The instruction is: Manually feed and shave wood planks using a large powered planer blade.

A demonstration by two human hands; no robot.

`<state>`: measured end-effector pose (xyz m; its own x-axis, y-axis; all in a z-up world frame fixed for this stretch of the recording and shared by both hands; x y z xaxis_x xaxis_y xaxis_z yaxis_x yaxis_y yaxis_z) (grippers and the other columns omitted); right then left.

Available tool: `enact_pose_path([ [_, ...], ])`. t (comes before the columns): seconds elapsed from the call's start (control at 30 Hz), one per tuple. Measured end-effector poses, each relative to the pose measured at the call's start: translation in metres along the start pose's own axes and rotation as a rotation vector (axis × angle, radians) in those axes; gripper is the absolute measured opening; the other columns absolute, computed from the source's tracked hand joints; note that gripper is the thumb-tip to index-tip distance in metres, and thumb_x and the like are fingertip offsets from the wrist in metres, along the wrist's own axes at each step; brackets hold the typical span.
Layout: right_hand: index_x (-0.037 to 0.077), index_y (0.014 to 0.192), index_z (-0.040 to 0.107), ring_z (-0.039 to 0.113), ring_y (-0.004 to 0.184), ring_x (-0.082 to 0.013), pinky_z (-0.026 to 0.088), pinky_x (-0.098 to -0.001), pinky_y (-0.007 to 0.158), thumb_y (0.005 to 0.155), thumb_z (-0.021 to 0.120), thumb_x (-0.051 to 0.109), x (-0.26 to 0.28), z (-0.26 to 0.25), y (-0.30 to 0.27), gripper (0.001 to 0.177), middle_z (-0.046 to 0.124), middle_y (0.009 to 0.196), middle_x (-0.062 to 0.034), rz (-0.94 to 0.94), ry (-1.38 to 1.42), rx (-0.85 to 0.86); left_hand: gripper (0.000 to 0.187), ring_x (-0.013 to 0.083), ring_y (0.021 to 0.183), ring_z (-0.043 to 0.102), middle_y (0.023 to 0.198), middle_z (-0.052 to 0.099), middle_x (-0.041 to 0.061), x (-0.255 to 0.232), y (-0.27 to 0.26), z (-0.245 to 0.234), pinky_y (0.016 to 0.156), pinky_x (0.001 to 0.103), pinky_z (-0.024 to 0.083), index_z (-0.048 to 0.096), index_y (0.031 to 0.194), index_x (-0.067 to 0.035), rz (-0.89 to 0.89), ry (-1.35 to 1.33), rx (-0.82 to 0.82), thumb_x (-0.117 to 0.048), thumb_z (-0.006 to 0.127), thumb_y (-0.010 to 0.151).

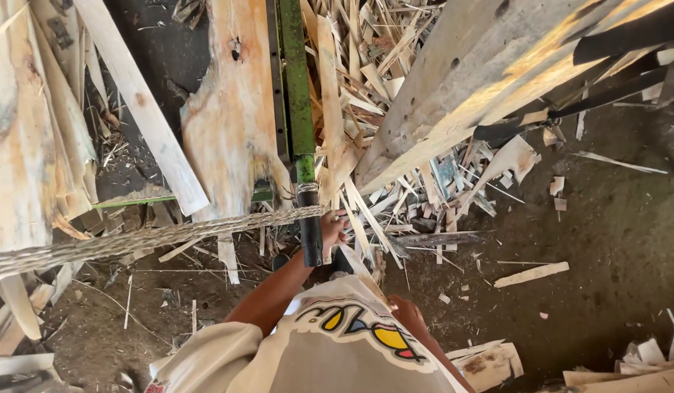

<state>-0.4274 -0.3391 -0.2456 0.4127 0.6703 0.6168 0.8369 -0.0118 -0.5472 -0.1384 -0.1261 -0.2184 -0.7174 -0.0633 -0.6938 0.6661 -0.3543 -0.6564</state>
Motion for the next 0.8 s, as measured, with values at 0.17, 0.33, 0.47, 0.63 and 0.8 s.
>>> enact_pose_path([
  [0.17,0.014,0.128,0.067,0.075,0.103,-0.0289,0.059,-0.0382,0.087,0.096,0.058,0.022,0.068,-0.069,0.052,0.034,0.077,0.119,-0.0131,0.169,0.317,-0.220,0.034,0.0150,0.062,0.069,0.096,0.075,0.015,-0.035,-0.067,0.049,0.052,0.028,0.059,0.066,0.124,-0.003,0.121,0.433,0.040,-0.023,0.061,0.098],
  [0.33,-0.003,0.127,0.068,0.068,0.096,-0.0331,0.059,-0.0452,0.081,0.107,0.052,0.035,0.208,-0.115,0.117,0.046,0.071,0.115,-0.0301,0.220,0.668,0.013,0.028,0.0181,0.071,0.074,0.094,0.076,0.016,-0.024,-0.108,0.089,0.065,0.029,0.063,0.072,0.115,-0.004,0.155,0.837,0.318,-0.024,0.057,0.103],
  [0.47,0.003,0.128,0.058,0.067,0.078,-0.0157,0.058,-0.0296,0.070,0.103,0.057,0.022,0.201,-0.079,0.173,0.031,0.071,0.105,-0.0137,0.298,1.156,0.050,0.023,0.0323,0.088,0.073,0.103,0.078,0.022,0.008,-0.120,0.098,0.082,0.042,0.058,0.074,0.113,-0.004,0.403,1.034,0.670,-0.019,0.064,0.098],
  [0.63,0.002,0.124,0.061,0.037,0.049,-0.0065,0.031,-0.0233,0.041,0.099,0.065,0.012,0.207,-0.096,0.140,0.027,0.063,0.080,-0.0023,0.172,1.267,-0.116,0.067,0.0350,0.091,0.071,0.129,0.062,0.020,-0.065,-0.168,0.067,0.079,0.050,0.059,0.042,0.148,-0.006,-0.040,0.999,0.584,-0.015,0.067,0.086],
  [0.8,0.002,0.100,0.048,0.033,0.043,-0.0092,0.028,-0.0275,0.035,0.110,0.052,0.024,0.238,-0.122,0.056,0.025,0.042,0.060,0.0012,0.036,1.176,-0.210,0.060,0.0238,0.100,0.068,0.129,0.067,0.018,0.007,-0.131,-0.029,0.091,0.040,0.054,0.049,0.149,-0.004,0.091,0.764,0.540,-0.014,0.072,0.094],
])
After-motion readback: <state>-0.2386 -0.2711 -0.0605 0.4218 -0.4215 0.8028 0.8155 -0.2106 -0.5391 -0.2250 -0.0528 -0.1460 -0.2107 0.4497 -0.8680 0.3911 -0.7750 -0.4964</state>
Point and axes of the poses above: each hand's wrist, its own y-axis towards the middle knuckle, its own z-axis out of the palm, x = y × z, the point moved 8 cm from there along y, towards the middle knuckle
